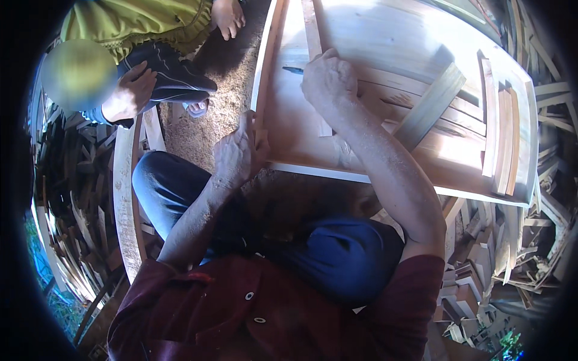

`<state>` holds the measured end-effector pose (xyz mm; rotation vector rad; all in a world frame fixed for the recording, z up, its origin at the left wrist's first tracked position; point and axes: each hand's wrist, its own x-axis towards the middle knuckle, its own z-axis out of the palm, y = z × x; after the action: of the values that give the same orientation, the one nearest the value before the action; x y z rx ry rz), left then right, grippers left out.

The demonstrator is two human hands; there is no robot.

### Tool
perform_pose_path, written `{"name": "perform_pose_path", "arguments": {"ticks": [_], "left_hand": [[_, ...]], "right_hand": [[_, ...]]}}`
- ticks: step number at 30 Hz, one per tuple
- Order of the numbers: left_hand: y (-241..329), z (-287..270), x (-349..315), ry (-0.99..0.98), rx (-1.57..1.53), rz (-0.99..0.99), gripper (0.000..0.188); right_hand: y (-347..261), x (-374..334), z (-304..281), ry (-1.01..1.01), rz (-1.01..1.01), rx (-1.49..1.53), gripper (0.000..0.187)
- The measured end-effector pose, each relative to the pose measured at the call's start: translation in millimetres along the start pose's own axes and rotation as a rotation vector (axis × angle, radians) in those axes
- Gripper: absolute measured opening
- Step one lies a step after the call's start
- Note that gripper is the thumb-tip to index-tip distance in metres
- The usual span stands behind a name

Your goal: The person cuts wooden pieces using a band saw and then assembles them into a tray-like structure on the ground using a pencil to mark measurements.

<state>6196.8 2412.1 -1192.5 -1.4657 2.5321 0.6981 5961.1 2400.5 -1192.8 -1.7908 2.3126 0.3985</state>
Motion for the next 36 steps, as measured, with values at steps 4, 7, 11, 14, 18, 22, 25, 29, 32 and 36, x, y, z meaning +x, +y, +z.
{"name": "perform_pose_path", "arguments": {"ticks": [4, 7, 11, 14, 18, 22, 25, 29, 32, 36], "left_hand": [[-3.6, -5.3, -9.5, -0.035, -0.090, 0.010, 0.063], [-2.5, -15.9, -10.7, -0.076, -0.059, -0.003, 0.068], [-4.3, -21.1, -14.3, -0.140, -0.079, -0.003, 0.070], [-12.2, -19.9, -15.0, -0.183, -0.048, 0.051, 0.069], [-15.9, -25.2, -11.8, -0.222, -0.082, 0.041, 0.068], [-32.3, -21.9, -9.9, -0.174, -0.189, 0.186, 0.065], [-32.2, -31.8, -11.9, -0.210, -0.217, 0.249, 0.059], [-34.4, -32.6, -10.6, -0.256, -0.189, 0.287, 0.047], [-36.3, -22.7, -12.0, -0.140, -0.179, 0.331, 0.036], [-32.1, -25.5, -12.9, -0.106, -0.176, 0.332, 0.034]], "right_hand": [[15.9, 15.2, -9.7, -0.023, 0.105, 0.263, 0.039], [27.4, 18.2, -20.6, -0.044, 0.166, 0.470, 0.032], [35.0, -8.3, -22.0, 0.006, 0.201, 1.077, 0.026], [24.9, -32.7, -14.9, -0.010, 0.105, 1.441, 0.019], [3.5, -51.7, 11.0, 0.147, -0.171, 1.441, 0.034], [-24.3, -88.6, -9.4, 0.201, -0.219, 1.155, 0.038], [-36.7, -102.7, -12.5, 0.251, -0.302, 1.074, 0.044], [-43.0, -112.6, -2.4, 0.285, -0.387, 1.086, 0.042], [-47.5, -116.8, 1.7, 0.334, -0.436, 1.102, 0.042], [-45.2, -117.8, 3.2, 0.347, -0.462, 1.116, 0.042]]}}
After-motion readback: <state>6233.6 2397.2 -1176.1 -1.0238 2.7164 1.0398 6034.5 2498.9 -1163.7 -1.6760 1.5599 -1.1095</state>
